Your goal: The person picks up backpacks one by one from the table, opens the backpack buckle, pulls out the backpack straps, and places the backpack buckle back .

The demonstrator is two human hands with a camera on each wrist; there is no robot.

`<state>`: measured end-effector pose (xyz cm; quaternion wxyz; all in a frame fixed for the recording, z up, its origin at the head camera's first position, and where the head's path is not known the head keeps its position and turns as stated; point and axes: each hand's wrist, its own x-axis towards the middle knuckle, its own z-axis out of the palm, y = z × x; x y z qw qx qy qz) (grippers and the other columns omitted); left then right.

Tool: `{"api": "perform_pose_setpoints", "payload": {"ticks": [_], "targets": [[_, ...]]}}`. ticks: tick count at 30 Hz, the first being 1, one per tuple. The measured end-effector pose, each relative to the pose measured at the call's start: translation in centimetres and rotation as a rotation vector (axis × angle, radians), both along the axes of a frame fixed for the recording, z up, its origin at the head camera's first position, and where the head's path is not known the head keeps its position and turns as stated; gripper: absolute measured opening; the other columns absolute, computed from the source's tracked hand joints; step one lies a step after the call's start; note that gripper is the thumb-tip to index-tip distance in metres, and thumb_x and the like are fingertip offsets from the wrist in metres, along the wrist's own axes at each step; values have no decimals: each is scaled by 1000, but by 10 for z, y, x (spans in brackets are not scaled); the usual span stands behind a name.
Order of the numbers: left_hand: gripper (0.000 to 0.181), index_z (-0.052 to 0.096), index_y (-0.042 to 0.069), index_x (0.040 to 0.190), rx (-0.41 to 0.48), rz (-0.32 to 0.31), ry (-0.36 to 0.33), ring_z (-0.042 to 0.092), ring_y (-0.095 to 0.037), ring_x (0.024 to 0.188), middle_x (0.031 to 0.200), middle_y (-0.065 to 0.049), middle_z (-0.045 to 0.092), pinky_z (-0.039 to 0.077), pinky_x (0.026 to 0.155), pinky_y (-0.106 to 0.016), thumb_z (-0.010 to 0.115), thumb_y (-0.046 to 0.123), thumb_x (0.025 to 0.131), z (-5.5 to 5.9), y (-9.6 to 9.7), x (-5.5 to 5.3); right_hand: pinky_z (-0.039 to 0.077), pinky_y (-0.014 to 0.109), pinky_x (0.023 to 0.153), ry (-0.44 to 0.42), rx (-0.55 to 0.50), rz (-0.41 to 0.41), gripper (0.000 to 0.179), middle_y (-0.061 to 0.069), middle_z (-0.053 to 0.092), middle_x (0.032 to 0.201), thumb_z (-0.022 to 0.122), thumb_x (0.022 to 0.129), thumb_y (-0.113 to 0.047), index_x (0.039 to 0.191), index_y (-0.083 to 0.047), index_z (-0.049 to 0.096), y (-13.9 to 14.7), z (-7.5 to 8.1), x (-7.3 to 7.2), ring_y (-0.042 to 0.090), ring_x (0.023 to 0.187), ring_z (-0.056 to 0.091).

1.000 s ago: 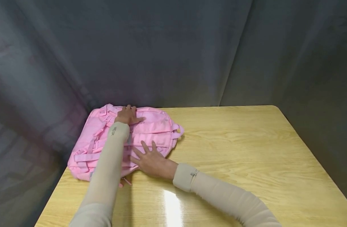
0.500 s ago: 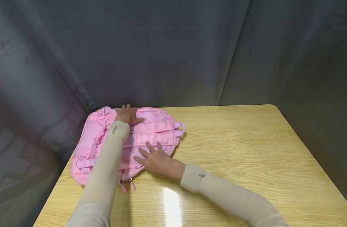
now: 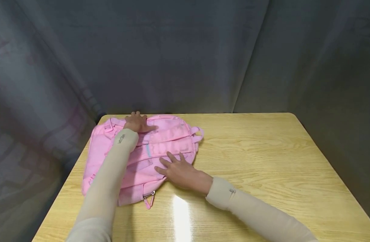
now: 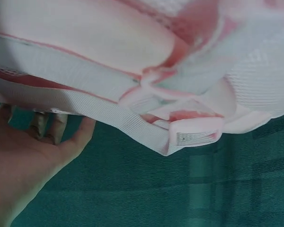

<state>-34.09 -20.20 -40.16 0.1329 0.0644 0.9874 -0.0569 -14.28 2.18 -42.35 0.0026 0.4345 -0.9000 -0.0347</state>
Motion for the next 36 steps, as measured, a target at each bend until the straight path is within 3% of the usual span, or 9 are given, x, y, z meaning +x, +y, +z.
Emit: {"api": "perform_pose_setpoints", "payload": {"ticks": [6, 12, 18, 23, 26, 30, 36], "targets": [[97, 37, 3, 151, 81, -37, -39, 31, -48, 141, 154, -29, 32, 33, 113, -68, 44, 77, 88, -2, 6, 5, 43, 66, 106, -35, -12, 0, 46, 6, 40, 157, 44, 107, -20, 151, -33, 43, 21, 1, 3, 41, 144, 33], [95, 32, 0, 152, 112, -69, -96, 40, -49, 136, 153, -27, 37, 37, 113, -62, 38, 73, 93, 1, 10, 9, 36, 70, 108, -125, -40, -6, 47, 6, 37, 159, 49, 105, -17, 150, -32, 45, 42, 6, 2, 40, 147, 28], [85, 30, -3, 153, 99, -108, -143, 29, -48, 143, 156, -28, 31, 30, 118, -61, 26, 64, 100, 7, 12, 11, 32, 73, 108, -201, -101, -31, 51, 8, 41, 156, 56, 99, -8, 144, -30, 53, 64, 9, -5, 39, 147, 29], [79, 33, -1, 152, 90, -75, -184, 31, -45, 144, 157, -24, 33, 33, 117, -59, 29, 60, 101, 8, 16, 11, 30, 75, 108, -265, -163, -68, 50, 8, 44, 154, 60, 95, -2, 139, -28, 59, 81, 13, -11, 36, 147, 30], [76, 32, 5, 154, 102, -22, -210, 33, -44, 143, 157, -21, 35, 36, 114, -62, 32, 60, 101, 10, 18, 14, 29, 75, 109, -281, -186, -79, 49, 9, 46, 152, 60, 95, 0, 137, -25, 62, 91, 13, -14, 35, 147, 31], [76, 25, 13, 158, 156, 29, -252, 25, -43, 147, 161, -17, 28, 30, 116, -65, 33, 61, 100, 16, 19, 21, 28, 71, 113, -286, -204, -94, 47, 11, 48, 151, 58, 95, 2, 135, -22, 64, 106, 14, -17, 35, 145, 35], [72, 25, 17, 159, 179, 15, -277, 22, -42, 148, 163, -16, 25, 25, 118, -65, 32, 61, 101, 18, 22, 25, 34, 66, 113, -224, -235, -106, 49, 20, 49, 147, 54, 92, 8, 130, -19, 68, 130, 15, -20, 41, 140, 40]]}}
